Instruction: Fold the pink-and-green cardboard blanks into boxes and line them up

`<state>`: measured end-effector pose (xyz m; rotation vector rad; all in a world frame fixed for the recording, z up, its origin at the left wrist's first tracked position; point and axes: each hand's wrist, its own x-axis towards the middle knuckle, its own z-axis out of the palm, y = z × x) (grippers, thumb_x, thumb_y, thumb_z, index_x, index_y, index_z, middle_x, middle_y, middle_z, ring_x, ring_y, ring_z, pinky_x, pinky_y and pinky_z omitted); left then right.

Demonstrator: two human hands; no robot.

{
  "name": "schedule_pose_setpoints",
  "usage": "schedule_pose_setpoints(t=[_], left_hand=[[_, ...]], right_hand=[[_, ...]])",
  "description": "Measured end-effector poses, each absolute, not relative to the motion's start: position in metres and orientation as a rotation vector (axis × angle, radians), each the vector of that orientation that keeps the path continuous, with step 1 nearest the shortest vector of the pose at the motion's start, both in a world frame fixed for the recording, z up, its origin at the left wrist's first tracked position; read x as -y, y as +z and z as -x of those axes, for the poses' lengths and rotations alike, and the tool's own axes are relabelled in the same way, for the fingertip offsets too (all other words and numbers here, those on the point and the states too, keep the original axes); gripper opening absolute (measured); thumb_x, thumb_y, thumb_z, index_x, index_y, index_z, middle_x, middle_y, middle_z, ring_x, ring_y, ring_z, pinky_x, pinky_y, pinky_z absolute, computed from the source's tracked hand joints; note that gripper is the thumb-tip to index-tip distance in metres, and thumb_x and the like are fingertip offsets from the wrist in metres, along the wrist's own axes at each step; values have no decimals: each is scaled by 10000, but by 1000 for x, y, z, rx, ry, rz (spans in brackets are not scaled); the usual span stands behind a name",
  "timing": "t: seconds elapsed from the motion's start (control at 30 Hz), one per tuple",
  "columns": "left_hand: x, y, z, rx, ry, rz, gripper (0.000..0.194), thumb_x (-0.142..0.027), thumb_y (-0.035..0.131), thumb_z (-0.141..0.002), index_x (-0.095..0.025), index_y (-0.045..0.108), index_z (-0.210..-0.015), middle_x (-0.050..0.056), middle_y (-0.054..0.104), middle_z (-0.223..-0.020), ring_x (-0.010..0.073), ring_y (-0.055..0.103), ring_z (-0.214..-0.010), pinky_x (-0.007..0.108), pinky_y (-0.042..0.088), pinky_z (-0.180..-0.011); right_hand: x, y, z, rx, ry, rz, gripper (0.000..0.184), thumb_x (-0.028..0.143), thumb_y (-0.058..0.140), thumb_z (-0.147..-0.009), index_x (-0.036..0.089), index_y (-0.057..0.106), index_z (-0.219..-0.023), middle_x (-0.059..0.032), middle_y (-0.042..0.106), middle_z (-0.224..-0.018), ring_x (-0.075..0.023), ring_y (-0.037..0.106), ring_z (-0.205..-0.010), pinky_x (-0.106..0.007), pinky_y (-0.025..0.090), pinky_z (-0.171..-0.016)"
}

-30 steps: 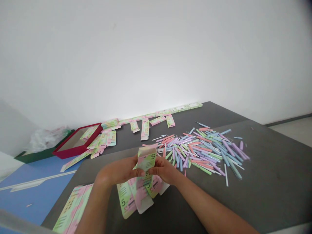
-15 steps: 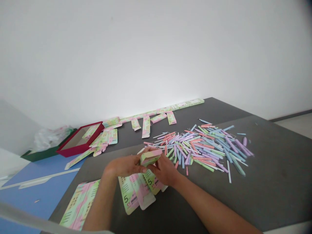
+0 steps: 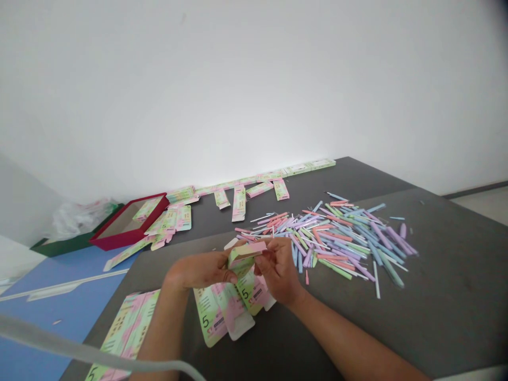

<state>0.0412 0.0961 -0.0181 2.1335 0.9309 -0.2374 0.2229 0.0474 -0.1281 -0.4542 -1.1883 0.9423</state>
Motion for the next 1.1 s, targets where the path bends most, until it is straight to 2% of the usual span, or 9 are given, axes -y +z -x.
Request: schedule_pose_setpoints(t=[0.17,0.33,0.43,0.53,0.6,0.67,0.73,0.83,1.1], left_hand=[[-94,-19,-40,-985,-266,-2120,657,-551,549,-837,-138,472,-1342,89,689,-1145,306,621,-980,315,484,-800],[-92,-17,-40,-989,-242,-2151,548,-432,568,-832,-184,515,-1318,77,652,-1250,316,607,-1052,337,478,-856],[-90,-15,-43,-1017,-265,-2161,573,-390,557,-837,-191,472,-1368,72,655,-1249,300,613,-1050,333,477,-867],[-87,-12,-43,-997,-257,-2167,628,-438,519,-886,-185,375,-1443,79,663,-1234,284,623,-1040,325,472,-876],[-84,-7,-42,-974,-227,-2195,696,-513,471,-924,-172,274,-1498,110,565,-1369,292,587,-1125,334,444,-932],[-78,0,-39,-985,-226,-2232,785,-577,426,-936,-160,146,-1539,131,369,-1520,315,481,-1266,365,383,-1015],[-72,8,-36,-1039,-275,-2250,861,-621,390,-934,-133,39,-1550,147,232,-1569,343,365,-1355,414,328,-1068],[-64,15,-30,-1054,-269,-2284,908,-655,388,-921,-123,8,-1551,142,78,-1592,354,218,-1419,450,228,-1128],[-53,16,-24,-1012,-232,-2262,929,-656,431,-913,-208,-81,-1545,70,66,-1599,361,228,-1413,414,267,-1122]], right_hand=[[-49,-125,-227,1246,910,489,145,215,533,-925,253,450,-1038,3,552,-919,-70,524,-571,-215,446,-520],[-46,-122,-234,1419,732,559,102,240,551,-902,235,563,-1002,-50,566,-972,-142,542,-725,-286,463,-623],[-46,-120,-234,1421,666,607,80,260,538,-898,227,576,-960,-45,551,-906,-165,532,-764,-311,456,-672],[-49,-120,-233,1315,759,646,80,287,523,-904,220,549,-939,-11,511,-815,-140,493,-673,-274,434,-606],[-52,-119,-234,1224,850,652,87,304,519,-910,222,525,-937,16,482,-756,-118,455,-600,-238,401,-533],[-55,-118,-236,1158,901,645,104,319,535,-906,222,511,-933,31,471,-728,-106,434,-564,-217,375,-493],[-57,-116,-237,1140,917,632,127,328,561,-896,218,510,-936,32,482,-734,-101,438,-565,-211,371,-486],[-59,-115,-238,1154,949,603,163,351,576,-893,213,501,-938,22,504,-763,-97,450,-577,-210,374,-493],[-60,-117,-236,1134,1063,503,268,389,599,-882,248,419,-1022,30,502,-819,-91,479,-596,-187,390,-486]])
